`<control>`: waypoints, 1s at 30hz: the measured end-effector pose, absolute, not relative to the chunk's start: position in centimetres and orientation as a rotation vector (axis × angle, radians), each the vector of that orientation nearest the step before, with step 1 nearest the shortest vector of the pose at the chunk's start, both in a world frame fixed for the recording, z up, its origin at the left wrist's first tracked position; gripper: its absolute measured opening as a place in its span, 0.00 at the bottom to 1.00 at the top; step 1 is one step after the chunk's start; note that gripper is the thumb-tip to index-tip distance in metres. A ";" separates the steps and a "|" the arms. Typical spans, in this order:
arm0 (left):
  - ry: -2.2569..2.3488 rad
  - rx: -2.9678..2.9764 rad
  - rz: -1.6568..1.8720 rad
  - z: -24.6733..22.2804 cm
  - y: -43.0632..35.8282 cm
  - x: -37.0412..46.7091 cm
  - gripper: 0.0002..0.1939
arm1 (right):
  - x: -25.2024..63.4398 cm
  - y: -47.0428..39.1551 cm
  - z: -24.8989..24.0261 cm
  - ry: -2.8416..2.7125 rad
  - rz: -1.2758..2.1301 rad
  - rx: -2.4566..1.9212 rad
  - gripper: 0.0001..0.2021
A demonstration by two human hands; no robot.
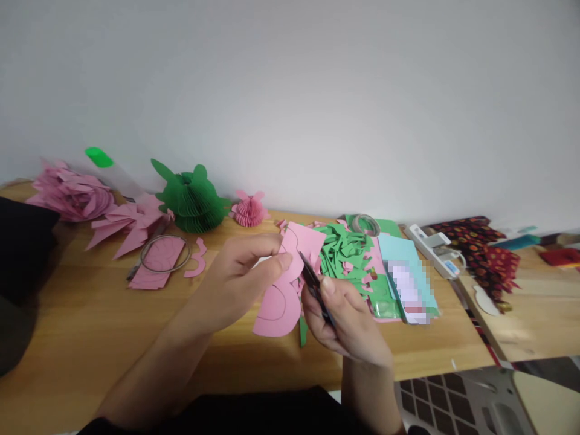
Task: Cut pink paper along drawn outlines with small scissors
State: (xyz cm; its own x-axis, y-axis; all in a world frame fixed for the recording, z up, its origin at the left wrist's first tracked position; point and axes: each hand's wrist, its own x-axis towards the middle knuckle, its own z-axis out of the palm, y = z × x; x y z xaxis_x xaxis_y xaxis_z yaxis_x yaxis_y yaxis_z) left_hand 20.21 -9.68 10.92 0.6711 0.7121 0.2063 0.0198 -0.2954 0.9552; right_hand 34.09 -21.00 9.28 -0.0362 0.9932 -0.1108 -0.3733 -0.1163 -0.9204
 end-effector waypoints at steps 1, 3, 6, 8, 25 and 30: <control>0.575 1.733 0.758 10.9 -9.7 20.2 0.16 | 34.1 -21.0 9.2 -0.871 1.463 -0.993 0.23; 0.529 1.679 0.750 10.9 -9.7 20.1 0.16 | 34.1 -21.0 9.2 -0.872 1.465 -0.992 0.23; 0.516 1.666 0.751 10.9 -9.7 20.3 0.16 | 34.1 -21.0 9.2 -0.881 1.463 -0.980 0.23; 0.522 1.673 0.755 11.0 -9.7 20.4 0.16 | 34.1 -21.0 9.2 -0.886 1.461 -0.976 0.23; 0.508 1.751 0.734 11.1 -9.5 20.2 0.16 | 34.4 -21.1 9.0 -0.843 1.498 -1.029 0.23; 0.510 1.770 0.696 11.3 -9.4 20.2 0.16 | 34.4 -21.1 9.2 -0.875 1.488 -1.054 0.24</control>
